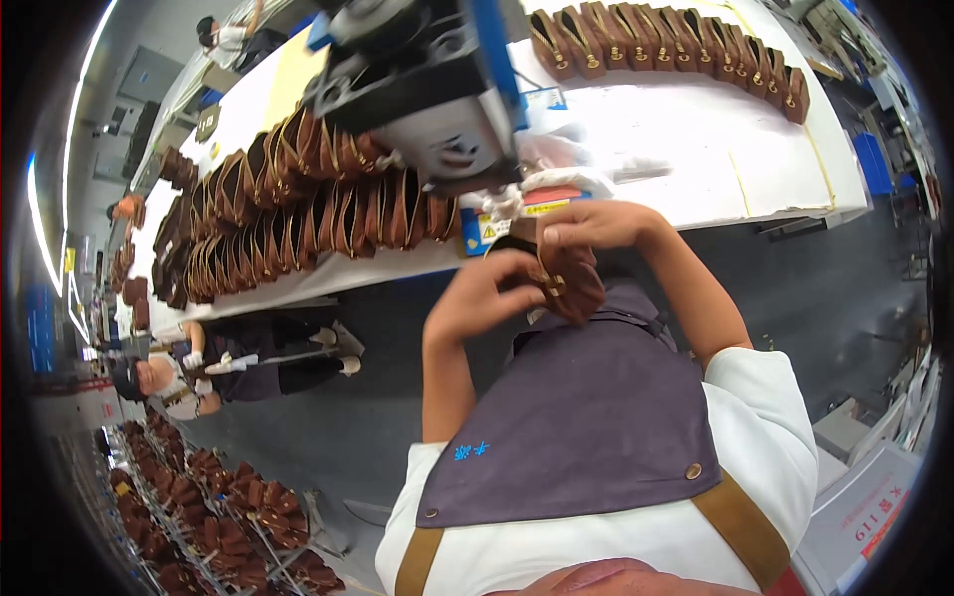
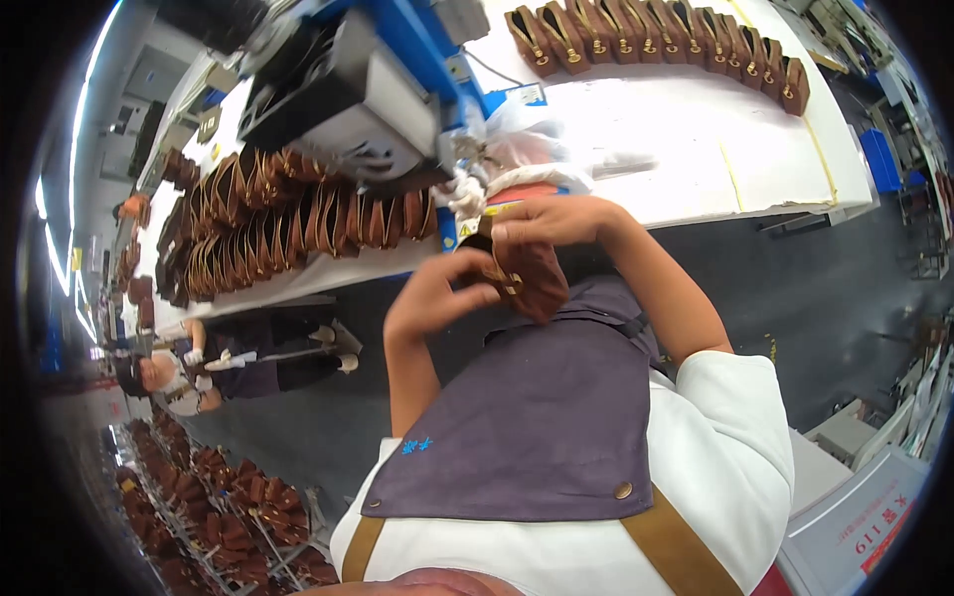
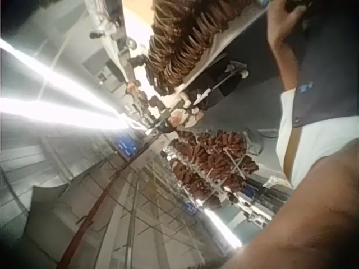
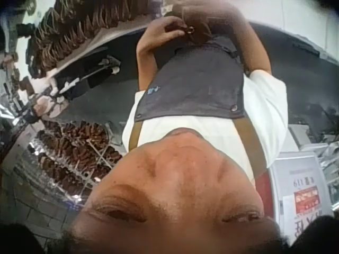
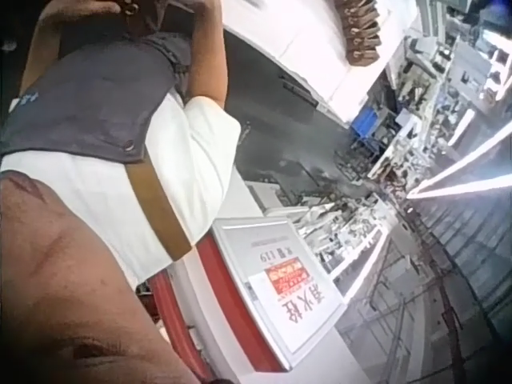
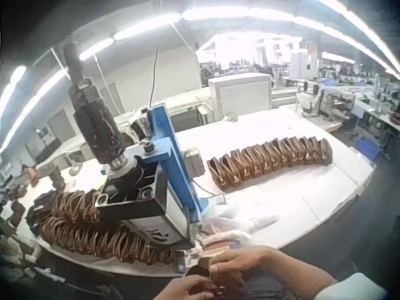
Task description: Pressing a logo or hardware onto leather bags using a specialized machine.
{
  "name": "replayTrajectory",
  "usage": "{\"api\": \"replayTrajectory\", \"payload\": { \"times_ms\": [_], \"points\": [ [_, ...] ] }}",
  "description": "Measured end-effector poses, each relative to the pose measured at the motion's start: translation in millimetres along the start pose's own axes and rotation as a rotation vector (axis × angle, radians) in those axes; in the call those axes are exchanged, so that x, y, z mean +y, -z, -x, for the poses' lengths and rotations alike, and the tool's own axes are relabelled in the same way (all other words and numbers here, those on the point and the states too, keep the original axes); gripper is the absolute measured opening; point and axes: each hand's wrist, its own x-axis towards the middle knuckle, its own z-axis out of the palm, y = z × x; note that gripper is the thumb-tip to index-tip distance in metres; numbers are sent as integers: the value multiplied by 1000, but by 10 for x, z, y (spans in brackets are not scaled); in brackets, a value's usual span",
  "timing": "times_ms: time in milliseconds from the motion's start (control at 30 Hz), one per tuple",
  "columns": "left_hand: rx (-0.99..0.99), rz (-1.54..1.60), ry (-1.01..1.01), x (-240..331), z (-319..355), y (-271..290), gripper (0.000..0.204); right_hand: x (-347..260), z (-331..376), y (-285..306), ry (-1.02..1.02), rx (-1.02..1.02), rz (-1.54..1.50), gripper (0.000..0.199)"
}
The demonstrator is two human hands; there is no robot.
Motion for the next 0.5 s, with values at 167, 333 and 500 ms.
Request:
{"api": "replayTrajectory", "payload": {
  "times_ms": [167,333,500],
  "points": [
    [-17,-523,-335,424,-534,-778,20,-112,410,231,-248,58,314,61],
    [-359,-905,-457,600,-1463,-1731,15,-392,997,592,-377,52,889,72],
    [-345,-868,-785,762,-2458,-2433,17,457,2143,1505,-343,253,760,53]
  ]
}}
